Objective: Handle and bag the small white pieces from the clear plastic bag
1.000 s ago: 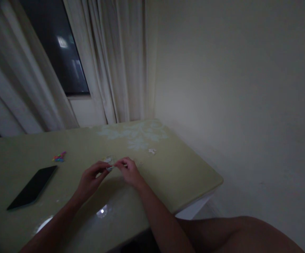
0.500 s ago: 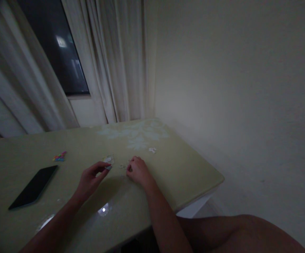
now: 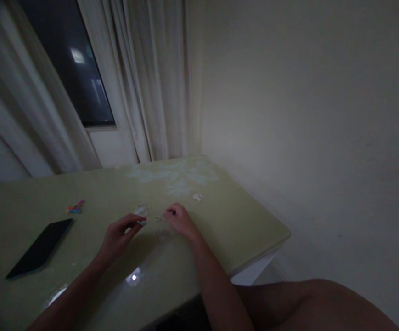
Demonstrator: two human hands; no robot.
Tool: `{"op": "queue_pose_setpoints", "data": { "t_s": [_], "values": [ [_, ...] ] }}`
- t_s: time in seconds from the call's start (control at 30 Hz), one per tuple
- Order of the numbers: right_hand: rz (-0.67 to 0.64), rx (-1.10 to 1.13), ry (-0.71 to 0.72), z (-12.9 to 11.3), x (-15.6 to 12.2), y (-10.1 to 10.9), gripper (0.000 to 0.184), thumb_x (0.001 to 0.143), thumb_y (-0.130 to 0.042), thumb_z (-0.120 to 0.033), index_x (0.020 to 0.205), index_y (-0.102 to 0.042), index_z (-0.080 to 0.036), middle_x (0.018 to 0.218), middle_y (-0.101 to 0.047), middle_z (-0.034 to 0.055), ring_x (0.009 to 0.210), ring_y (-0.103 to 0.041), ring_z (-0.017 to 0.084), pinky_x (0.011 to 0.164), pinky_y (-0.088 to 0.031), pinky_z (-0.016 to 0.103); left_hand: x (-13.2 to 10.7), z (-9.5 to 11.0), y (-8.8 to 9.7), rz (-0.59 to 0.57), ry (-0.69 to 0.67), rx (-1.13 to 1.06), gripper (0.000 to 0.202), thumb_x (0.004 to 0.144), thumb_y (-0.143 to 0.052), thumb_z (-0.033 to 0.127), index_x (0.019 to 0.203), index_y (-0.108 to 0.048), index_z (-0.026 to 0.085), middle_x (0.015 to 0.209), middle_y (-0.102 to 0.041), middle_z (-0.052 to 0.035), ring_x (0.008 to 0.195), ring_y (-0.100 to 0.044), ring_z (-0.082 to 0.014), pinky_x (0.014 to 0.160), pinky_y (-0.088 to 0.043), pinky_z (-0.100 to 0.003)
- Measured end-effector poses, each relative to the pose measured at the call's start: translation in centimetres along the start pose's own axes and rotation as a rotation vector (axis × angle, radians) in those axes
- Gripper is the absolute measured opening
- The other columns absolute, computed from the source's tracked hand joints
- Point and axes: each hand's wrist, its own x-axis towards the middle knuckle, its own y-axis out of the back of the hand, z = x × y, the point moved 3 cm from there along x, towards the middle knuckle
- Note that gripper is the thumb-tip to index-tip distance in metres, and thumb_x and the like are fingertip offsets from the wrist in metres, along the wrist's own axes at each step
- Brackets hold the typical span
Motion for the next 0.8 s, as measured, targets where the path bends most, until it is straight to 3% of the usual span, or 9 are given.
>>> {"op": "queue_pose_setpoints", "data": {
  "t_s": [0.13, 0.33, 0.5, 0.8],
  "values": [
    [-0.108, 0.207, 0.024, -0.8, -0.3, -0.5, 0.011, 0.087, -0.068, -0.028, 0.082, -0.068, -0.018, 0.085, -0.061, -0.0007, 0.083, -0.058, 0.016, 0.078, -0.043, 0.028, -0.2, -0.1, -0.5, -0.043, 0.012, -0.011, 0.016, 0.088, -0.070, 0.030, 0.093, -0.084, 0.026, 0.088, -0.083, -0.0050, 0.077, -0.076, -0.0196, 0.068, -0.057, -0.027],
    [-0.236, 0.248, 0.104, -1.8, -1.3, -2.3, 0.024, 0.087, -0.074, -0.042, 0.085, -0.072, -0.018, 0.093, -0.061, 0.0013, 0.082, -0.057, 0.015, 0.076, -0.043, 0.028, -0.7, -0.3, -1.2, -0.053, 0.060, -0.040, 0.022, 0.086, -0.075, 0.033, 0.104, -0.084, 0.026, 0.089, -0.083, -0.0044, 0.071, -0.073, -0.0183, 0.068, -0.056, -0.027],
    [-0.253, 0.273, 0.102, -1.8, -1.4, -2.5, 0.029, 0.084, -0.076, -0.046, 0.083, -0.070, -0.018, 0.092, -0.058, 0.0007, 0.080, -0.054, 0.015, 0.074, -0.041, 0.028, -0.9, -0.3, -1.3, -0.084, 0.052, -0.036, 0.019, 0.089, -0.070, 0.031, 0.101, -0.084, 0.024, 0.091, -0.082, -0.0055, 0.077, -0.073, -0.0194, 0.070, -0.054, -0.028],
    [-0.266, 0.316, 0.106, -2.3, -1.5, -2.3, 0.029, 0.083, -0.077, -0.047, 0.082, -0.070, -0.018, 0.092, -0.058, 0.0010, 0.080, -0.055, 0.015, 0.073, -0.040, 0.028, -1.2, -0.5, -1.5, -0.102, 0.085, -0.012, 0.020, 0.091, -0.068, 0.036, 0.100, -0.079, 0.021, 0.078, -0.074, -0.0019, 0.070, -0.066, -0.0170, 0.067, -0.049, -0.026]
  ]
}}
